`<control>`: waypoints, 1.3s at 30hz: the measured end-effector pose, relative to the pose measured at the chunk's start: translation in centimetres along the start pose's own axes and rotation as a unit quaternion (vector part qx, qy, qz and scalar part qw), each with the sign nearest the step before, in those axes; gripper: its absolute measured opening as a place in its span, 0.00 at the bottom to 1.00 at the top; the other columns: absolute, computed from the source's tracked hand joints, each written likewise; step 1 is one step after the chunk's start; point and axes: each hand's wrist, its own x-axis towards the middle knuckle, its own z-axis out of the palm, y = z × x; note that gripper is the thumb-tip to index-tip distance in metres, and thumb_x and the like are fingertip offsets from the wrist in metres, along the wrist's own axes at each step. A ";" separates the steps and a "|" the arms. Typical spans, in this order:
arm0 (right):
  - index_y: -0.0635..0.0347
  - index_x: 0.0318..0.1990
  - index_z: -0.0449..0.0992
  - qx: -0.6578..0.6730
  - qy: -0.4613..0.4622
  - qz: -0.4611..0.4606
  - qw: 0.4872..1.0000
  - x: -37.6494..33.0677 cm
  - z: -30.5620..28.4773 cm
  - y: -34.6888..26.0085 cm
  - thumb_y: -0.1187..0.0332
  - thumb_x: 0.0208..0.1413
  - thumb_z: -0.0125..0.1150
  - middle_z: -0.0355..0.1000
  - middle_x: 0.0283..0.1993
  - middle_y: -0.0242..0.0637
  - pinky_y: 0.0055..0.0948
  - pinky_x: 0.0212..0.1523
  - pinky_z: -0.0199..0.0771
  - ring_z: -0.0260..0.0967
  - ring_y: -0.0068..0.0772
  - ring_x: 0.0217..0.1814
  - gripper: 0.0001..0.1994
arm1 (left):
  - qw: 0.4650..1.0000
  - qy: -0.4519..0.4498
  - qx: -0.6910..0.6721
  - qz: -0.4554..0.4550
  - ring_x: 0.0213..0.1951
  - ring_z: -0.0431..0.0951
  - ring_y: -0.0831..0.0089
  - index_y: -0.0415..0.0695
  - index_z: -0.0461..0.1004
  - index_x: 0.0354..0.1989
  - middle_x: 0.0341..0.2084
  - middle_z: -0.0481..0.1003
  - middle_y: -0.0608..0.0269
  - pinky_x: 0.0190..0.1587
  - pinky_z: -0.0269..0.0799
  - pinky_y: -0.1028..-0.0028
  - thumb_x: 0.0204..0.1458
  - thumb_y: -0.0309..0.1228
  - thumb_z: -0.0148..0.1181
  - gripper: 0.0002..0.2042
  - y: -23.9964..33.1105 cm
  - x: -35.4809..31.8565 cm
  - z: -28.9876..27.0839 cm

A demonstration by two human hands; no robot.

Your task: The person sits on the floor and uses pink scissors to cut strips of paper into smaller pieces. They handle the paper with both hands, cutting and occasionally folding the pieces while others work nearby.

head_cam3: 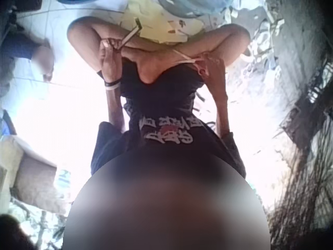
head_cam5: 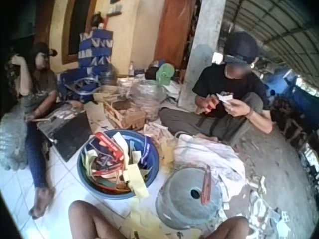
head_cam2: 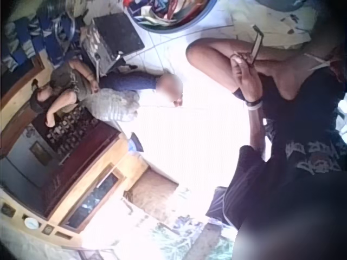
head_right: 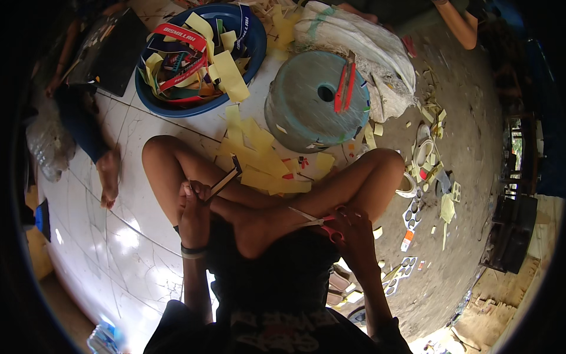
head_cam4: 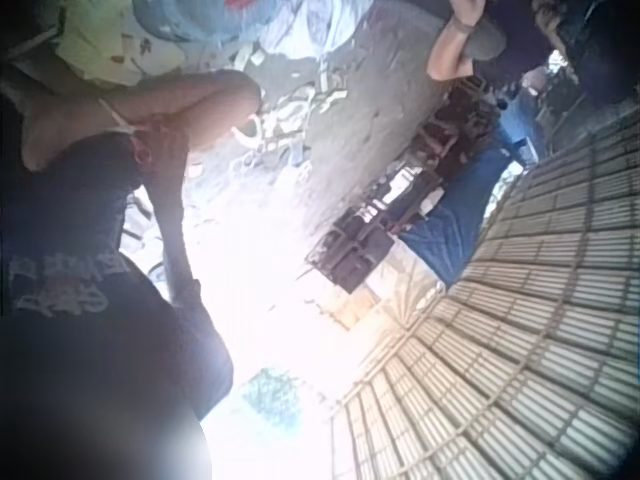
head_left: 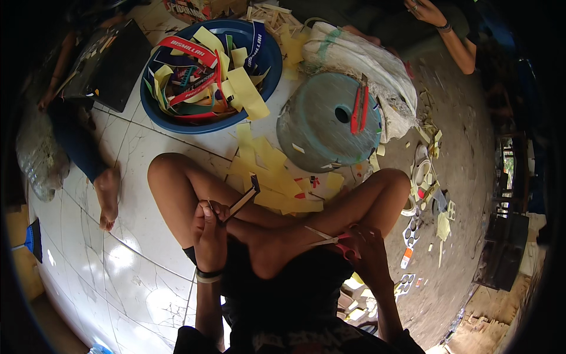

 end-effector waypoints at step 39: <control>0.57 0.59 0.76 0.519 -0.140 -0.060 0.841 3.8 1.8 -6.8 0.71 0.51 0.81 0.77 0.60 0.32 0.31 0.60 0.77 0.77 0.28 0.58 0.28 | 0.942 -0.188 0.246 -0.131 0.44 0.80 0.78 0.34 0.69 0.53 0.41 0.79 0.59 0.49 0.76 0.77 0.67 0.22 0.60 0.11 3.4 -1.9 7.3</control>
